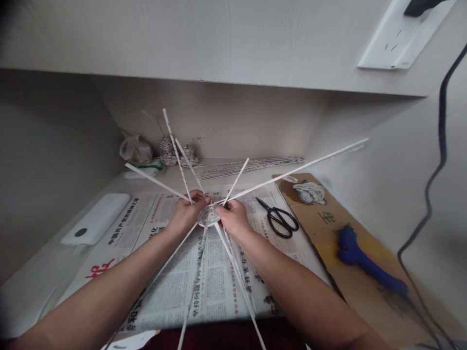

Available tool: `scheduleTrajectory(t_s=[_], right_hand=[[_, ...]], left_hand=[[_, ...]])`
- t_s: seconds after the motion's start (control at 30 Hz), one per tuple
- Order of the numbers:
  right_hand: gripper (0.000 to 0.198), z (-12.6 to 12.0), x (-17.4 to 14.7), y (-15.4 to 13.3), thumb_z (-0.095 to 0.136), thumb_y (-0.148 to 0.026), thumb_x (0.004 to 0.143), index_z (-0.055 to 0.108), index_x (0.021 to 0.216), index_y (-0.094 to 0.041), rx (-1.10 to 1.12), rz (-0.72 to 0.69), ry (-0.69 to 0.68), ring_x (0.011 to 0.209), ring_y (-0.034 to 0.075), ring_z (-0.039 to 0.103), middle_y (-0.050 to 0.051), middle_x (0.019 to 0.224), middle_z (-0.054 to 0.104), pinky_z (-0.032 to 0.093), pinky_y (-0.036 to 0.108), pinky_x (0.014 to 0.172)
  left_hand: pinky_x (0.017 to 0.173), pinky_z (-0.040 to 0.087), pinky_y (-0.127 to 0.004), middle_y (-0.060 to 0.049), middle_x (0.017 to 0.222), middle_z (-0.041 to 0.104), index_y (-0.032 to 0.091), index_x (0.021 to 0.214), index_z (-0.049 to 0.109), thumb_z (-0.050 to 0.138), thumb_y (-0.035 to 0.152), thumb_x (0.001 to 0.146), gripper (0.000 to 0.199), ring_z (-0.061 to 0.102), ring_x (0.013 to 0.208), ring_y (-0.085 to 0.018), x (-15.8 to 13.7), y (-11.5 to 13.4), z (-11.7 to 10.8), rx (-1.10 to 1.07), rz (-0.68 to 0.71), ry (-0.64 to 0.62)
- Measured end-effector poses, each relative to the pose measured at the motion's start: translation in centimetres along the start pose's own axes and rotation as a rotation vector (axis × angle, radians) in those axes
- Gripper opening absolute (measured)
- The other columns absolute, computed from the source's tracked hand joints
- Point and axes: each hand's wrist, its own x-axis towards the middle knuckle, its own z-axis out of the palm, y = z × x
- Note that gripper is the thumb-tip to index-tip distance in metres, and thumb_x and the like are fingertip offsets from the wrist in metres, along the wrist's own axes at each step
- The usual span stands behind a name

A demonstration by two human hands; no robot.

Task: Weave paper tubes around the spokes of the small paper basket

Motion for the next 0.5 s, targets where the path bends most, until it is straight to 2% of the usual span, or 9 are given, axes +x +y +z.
scheduleTrajectory(t_s=[0.1, 0.17, 0.23, 0.3, 0.33, 0.4, 0.5], right_hand=[[0.013, -0.1, 0.1, 0.0, 0.07, -0.029, 0.063, 0.069, 0.072, -0.02, -0.027, -0.002, -0.002, 0.05, 0.016, 0.058, -0.004, 0.051, 0.06, 0.048, 0.027, 0.051], [0.013, -0.3, 0.3, 0.0, 0.069, -0.027, 0.062, 0.07, 0.072, -0.02, -0.029, 0.003, -0.01, 0.051, 0.017, 0.06, -0.004, 0.05, 0.061, 0.048, 0.027, 0.052], [0.014, -0.5, 0.5, -0.1, 0.069, -0.026, 0.061, 0.071, 0.072, -0.019, -0.026, 0.015, -0.005, 0.051, 0.016, 0.059, -0.003, 0.052, 0.063, 0.048, 0.026, 0.051], [0.014, -0.8, 0.7, -0.4, 0.069, -0.026, 0.06, 0.072, 0.071, -0.018, -0.036, 0.03, 0.015, 0.049, 0.015, 0.058, -0.002, 0.055, 0.066, 0.046, 0.025, 0.049], [0.013, -0.9, 0.7, -0.5, 0.069, -0.025, 0.06, 0.072, 0.07, -0.018, -0.04, 0.032, 0.024, 0.05, 0.015, 0.059, -0.001, 0.057, 0.067, 0.045, 0.025, 0.049], [0.011, -1.0, 0.9, -0.8, 0.068, -0.024, 0.06, 0.072, 0.068, -0.018, -0.05, 0.025, 0.025, 0.053, 0.016, 0.061, 0.0, 0.06, 0.07, 0.045, 0.024, 0.049], [0.01, -1.1, 0.9, -1.0, 0.069, -0.023, 0.061, 0.073, 0.067, -0.018, -0.068, 0.021, 0.012, 0.055, 0.016, 0.062, 0.0, 0.059, 0.069, 0.047, 0.025, 0.052]], left_hand=[[0.056, 0.041, -0.024, 0.002, 0.06, 0.063, 0.019, 0.069, 0.067, 0.08, 0.04, 0.065, 0.025, 0.056, 0.056, -0.014, 0.1, 0.1, -0.2, -0.054, -0.077, -0.035], [0.057, 0.044, -0.025, -0.002, 0.065, 0.069, 0.018, 0.072, 0.071, 0.085, 0.043, 0.06, 0.031, 0.06, 0.059, -0.015, 0.3, 0.7, -0.9, -0.084, -0.147, -0.12], [0.056, 0.046, -0.026, -0.006, 0.073, 0.074, 0.017, 0.081, 0.076, 0.089, 0.043, 0.058, 0.037, 0.064, 0.062, -0.018, 0.7, 1.7, -2.2, -0.088, -0.248, -0.269], [0.06, 0.052, -0.028, -0.011, 0.093, 0.078, 0.019, 0.095, 0.08, 0.092, 0.037, 0.054, 0.046, 0.07, 0.073, -0.022, 1.1, 2.7, -3.8, -0.086, -0.337, -0.462], [0.062, 0.054, -0.029, -0.012, 0.099, 0.078, 0.021, 0.098, 0.08, 0.093, 0.033, 0.052, 0.049, 0.072, 0.078, -0.023, 1.3, 3.2, -4.6, -0.086, -0.352, -0.52], [0.065, 0.057, -0.031, -0.014, 0.1, 0.078, 0.021, 0.095, 0.081, 0.092, 0.027, 0.052, 0.044, 0.073, 0.083, -0.025, 1.6, 3.8, -5.8, -0.064, -0.348, -0.639], [0.061, 0.056, -0.027, -0.014, 0.095, 0.079, 0.02, 0.089, 0.082, 0.088, 0.025, 0.057, 0.033, 0.074, 0.08, -0.024, 1.9, 3.8, -6.2, -0.016, -0.335, -0.647]])
